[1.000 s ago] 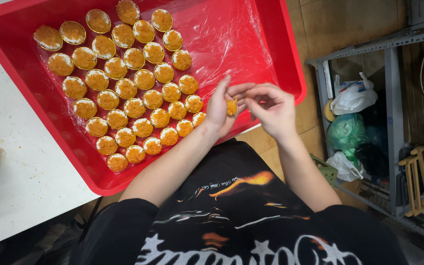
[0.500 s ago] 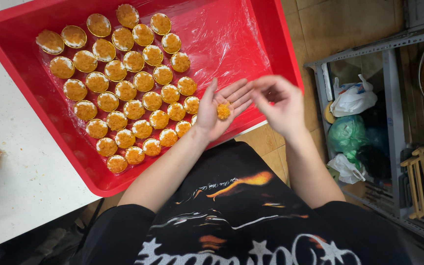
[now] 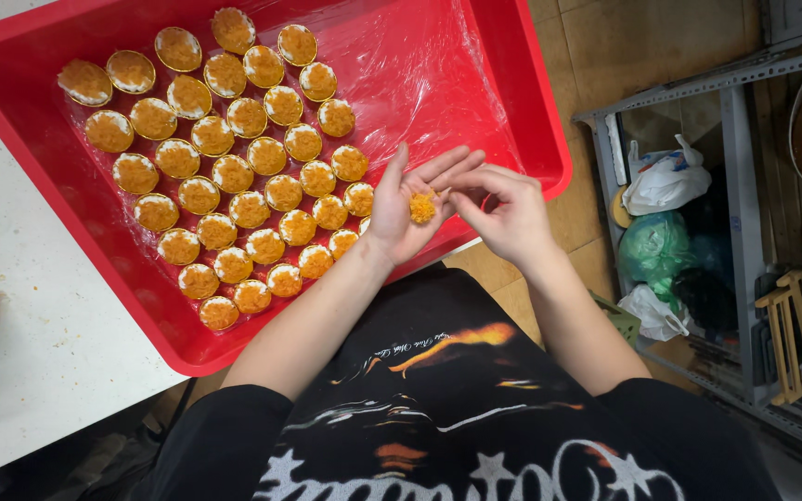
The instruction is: The person arranges small round pastries in a red tray lined with plastic wrap. They place each pastry by hand into neat rows, then gather small crumbs from the tray and form them into a ball.
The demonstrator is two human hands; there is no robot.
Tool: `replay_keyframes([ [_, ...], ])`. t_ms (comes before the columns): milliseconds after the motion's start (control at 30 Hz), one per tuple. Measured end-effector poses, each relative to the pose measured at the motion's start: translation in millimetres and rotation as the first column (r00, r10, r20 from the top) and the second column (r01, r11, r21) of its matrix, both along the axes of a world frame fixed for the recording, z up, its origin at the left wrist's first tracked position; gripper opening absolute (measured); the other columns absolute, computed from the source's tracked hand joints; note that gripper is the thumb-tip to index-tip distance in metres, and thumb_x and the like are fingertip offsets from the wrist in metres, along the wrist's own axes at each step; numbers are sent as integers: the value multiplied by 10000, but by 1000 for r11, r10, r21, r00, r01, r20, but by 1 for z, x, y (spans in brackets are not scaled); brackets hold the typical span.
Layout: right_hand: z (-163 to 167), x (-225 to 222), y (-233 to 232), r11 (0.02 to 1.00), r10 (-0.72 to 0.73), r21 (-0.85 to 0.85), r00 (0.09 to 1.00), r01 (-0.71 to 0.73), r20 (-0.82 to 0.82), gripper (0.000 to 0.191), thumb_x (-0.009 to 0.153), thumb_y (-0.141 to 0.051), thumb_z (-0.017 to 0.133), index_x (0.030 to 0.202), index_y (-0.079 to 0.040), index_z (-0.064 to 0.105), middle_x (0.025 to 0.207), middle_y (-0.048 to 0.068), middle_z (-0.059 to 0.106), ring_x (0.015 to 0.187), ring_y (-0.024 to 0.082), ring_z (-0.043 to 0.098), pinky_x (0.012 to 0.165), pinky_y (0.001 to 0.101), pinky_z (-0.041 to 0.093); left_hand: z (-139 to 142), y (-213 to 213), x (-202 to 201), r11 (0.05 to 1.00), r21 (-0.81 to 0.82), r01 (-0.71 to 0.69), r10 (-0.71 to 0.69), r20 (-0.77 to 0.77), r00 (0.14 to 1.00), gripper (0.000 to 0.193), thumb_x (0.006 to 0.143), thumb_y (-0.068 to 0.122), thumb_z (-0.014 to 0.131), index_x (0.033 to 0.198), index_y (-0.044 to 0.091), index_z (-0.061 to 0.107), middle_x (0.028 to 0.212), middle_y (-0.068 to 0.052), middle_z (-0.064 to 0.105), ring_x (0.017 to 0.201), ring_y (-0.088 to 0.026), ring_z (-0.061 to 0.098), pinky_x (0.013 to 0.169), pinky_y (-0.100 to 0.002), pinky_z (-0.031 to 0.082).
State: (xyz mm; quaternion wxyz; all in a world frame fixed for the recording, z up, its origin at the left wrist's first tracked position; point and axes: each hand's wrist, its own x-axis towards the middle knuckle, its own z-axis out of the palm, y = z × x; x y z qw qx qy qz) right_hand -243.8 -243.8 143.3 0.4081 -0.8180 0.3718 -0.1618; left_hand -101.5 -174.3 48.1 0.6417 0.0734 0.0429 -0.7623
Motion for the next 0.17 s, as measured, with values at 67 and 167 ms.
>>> replay_keyframes([
  [67, -5, 0, 1, 1000, 7, 3, 1000, -7, -6, 163, 893, -42, 759, 1056, -33, 761, 980, 53, 746, 749, 84, 673, 615, 225, 515, -1, 0, -1, 1000, -12, -7, 7, -1, 1000, 821, 1085, 602, 255, 1548, -58, 409, 1594, -217, 460, 1494, -304, 420, 1262, -438, 300],
  [167, -10, 0, 1, 998, 12, -60, 998, -15, -63, 145, 892, -61, 778, 1035, -35, 769, 959, 62, 735, 723, 112, 671, 634, 242, 531, -4, -1, -1, 1000, -26, -17, 17, -7, 1000, 825, 1086, 602, 256, 1552, -65, 394, 1601, -221, 450, 1509, -313, 404, 1278, -455, 287],
])
